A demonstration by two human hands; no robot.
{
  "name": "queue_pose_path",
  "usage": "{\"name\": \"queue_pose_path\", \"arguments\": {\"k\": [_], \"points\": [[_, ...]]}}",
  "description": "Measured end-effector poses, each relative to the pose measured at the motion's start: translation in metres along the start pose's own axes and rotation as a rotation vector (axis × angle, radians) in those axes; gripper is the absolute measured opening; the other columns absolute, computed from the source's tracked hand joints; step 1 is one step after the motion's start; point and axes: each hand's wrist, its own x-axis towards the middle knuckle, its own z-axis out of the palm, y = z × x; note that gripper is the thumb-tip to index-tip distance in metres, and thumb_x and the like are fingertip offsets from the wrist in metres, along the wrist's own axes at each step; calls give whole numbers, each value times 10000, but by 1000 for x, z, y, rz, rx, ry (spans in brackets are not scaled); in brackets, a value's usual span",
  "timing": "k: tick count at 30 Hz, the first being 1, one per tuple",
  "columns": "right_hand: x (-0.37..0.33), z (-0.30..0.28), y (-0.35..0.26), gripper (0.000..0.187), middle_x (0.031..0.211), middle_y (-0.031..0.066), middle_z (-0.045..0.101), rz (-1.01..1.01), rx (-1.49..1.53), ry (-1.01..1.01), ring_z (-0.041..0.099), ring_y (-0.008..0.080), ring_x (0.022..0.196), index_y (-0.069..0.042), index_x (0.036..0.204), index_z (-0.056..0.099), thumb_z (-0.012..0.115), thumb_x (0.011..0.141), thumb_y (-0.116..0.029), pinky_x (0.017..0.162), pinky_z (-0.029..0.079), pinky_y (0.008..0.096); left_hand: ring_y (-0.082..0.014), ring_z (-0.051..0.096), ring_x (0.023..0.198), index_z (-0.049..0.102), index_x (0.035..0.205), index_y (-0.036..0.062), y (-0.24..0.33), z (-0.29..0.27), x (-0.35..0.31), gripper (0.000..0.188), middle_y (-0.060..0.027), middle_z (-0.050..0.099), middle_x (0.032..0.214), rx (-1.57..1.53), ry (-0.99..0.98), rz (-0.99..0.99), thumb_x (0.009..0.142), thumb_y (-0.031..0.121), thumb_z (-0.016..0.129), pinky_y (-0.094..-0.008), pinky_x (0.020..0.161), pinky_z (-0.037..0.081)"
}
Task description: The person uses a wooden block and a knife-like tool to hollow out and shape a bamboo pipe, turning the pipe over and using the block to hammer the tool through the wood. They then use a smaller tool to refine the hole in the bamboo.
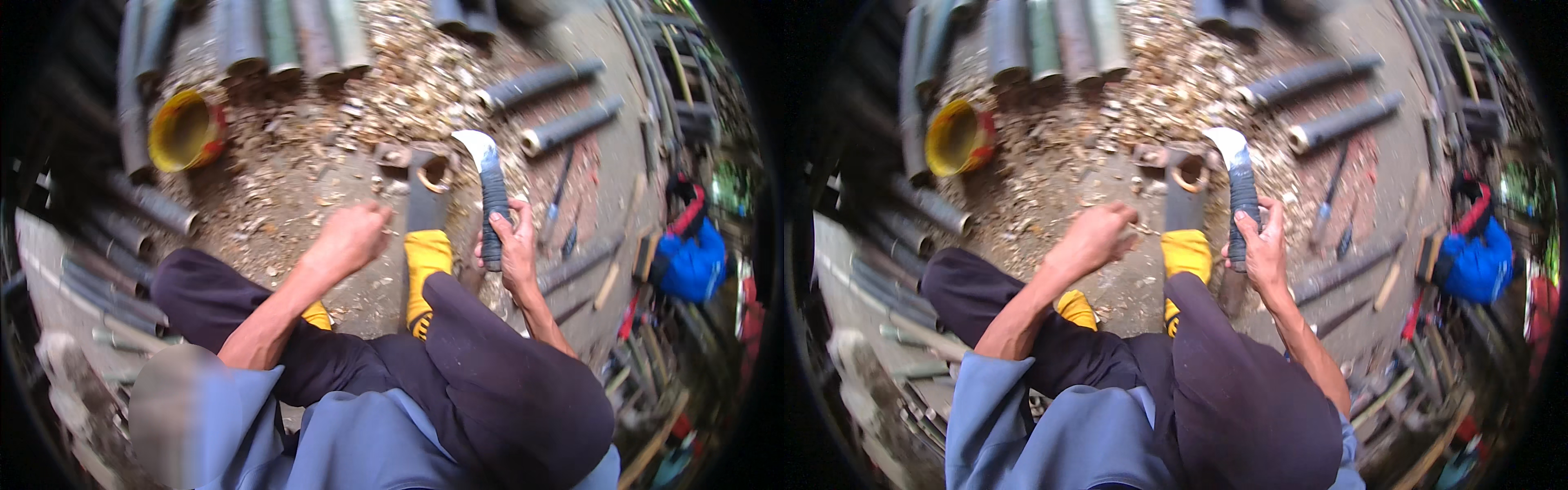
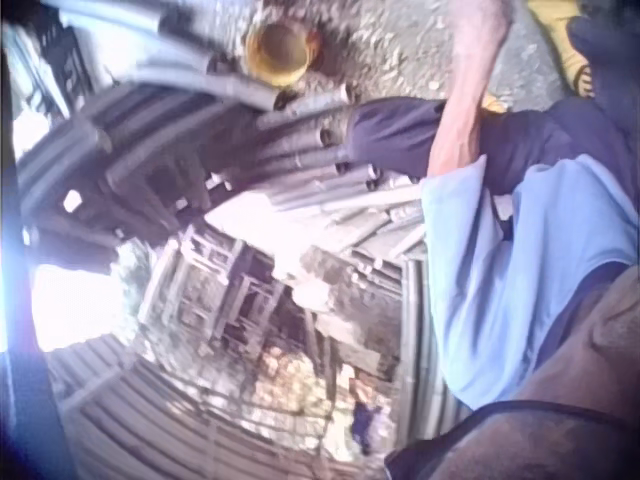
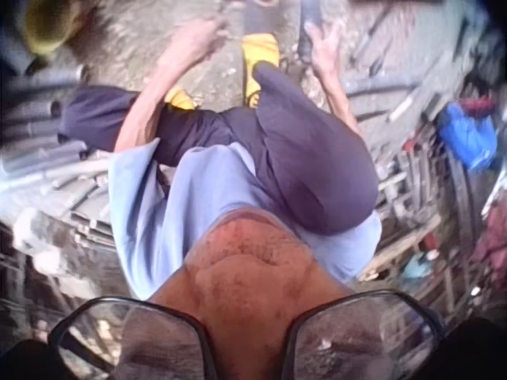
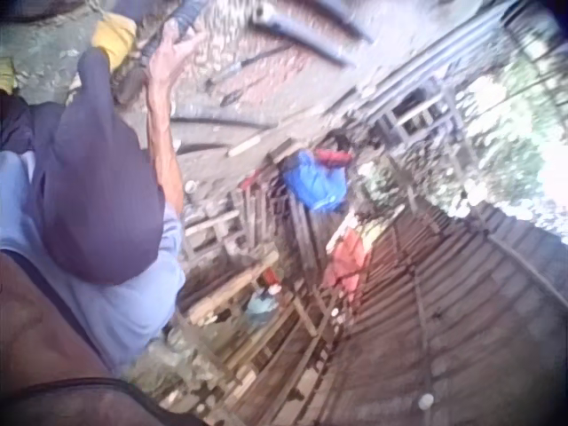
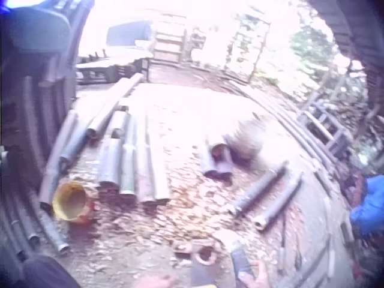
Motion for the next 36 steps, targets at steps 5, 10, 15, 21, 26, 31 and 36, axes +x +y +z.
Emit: {"name": "queue_pose_path", "arguments": {"k": [5, 10, 15, 21, 26, 31, 36], "points": [[38, 116, -69, 595, 752, 88, 563, -309, -116, -535, 568, 135, 546, -18, 1283, 339, 611, 774, -161, 437, 467, 260, -362, 634, 826, 595, 974, 19, 3, 23, -1, 254, -191, 616, 900, 116, -176, 33, 747, 133, 579, -458, 703, 522], [70, 309, -94, 517, 839, 121, 556, -296, -182, -921, 564, 141, 541, 72, 1176, 407, 648, 774, -145, 444, 499, 290, -359, 629, 824, 584, 920, 16, -6, 23, -23, 211, -191, 611, 885, 73, -168, -3, 741, 124, 562, -484, 681, 505], [116, 410, -61, 199, 738, 144, 596, 7, -174, -847, 611, 224, 527, 62, 885, 569, 610, 818, -120, 427, 546, 332, -367, 612, 871, 584, 936, 11, 2, 29, -14, 230, -204, 616, 875, 14, -118, 31, 747, 143, 570, -453, 758, 490], [111, 360, -20, 371, 772, 190, 590, 168, 223, -915, 617, 259, 555, 10, 1150, 417, 556, 821, -88, 438, 530, 350, -369, 594, 890, 574, 947, 35, 0, 12, -25, 234, -191, 598, 934, -26, -86, -25, 757, 157, 636, -450, 772, 479], [67, 189, -13, 594, 855, 157, 580, 167, 352, -940, 605, 187, 603, -15, 1277, 327, 504, 716, -93, 487, 531, 318, -355, 621, 833, 577, 954, 33, 3, 2, -20, 254, -177, 615, 907, 45, -125, 30, 758, 174, 652, -439, 708, 508], [15, 75, 16, 452, 747, 101, 577, 9, 407, -408, 589, 151, 525, -9, 1216, 370, 587, 838, -129, 390, 484, 271, -346, 646, 822, 603, 928, 13, 8, 33, -10, 263, -187, 624, 922, 97, -286, 140, 756, 211, 624, -437, 715, 534], [-13, 12, 42, 267, 718, 87, 575, 188, 454, -112, 591, 152, 497, -37, 1042, 447, 591, 834, -125, 383, 492, 277, -341, 631, 829, 578, 957, 28, 19, 62, -1, 314, -164, 613, 916, 195, -480, 170, 762, 256, 670, -422, 706, 525]]}}
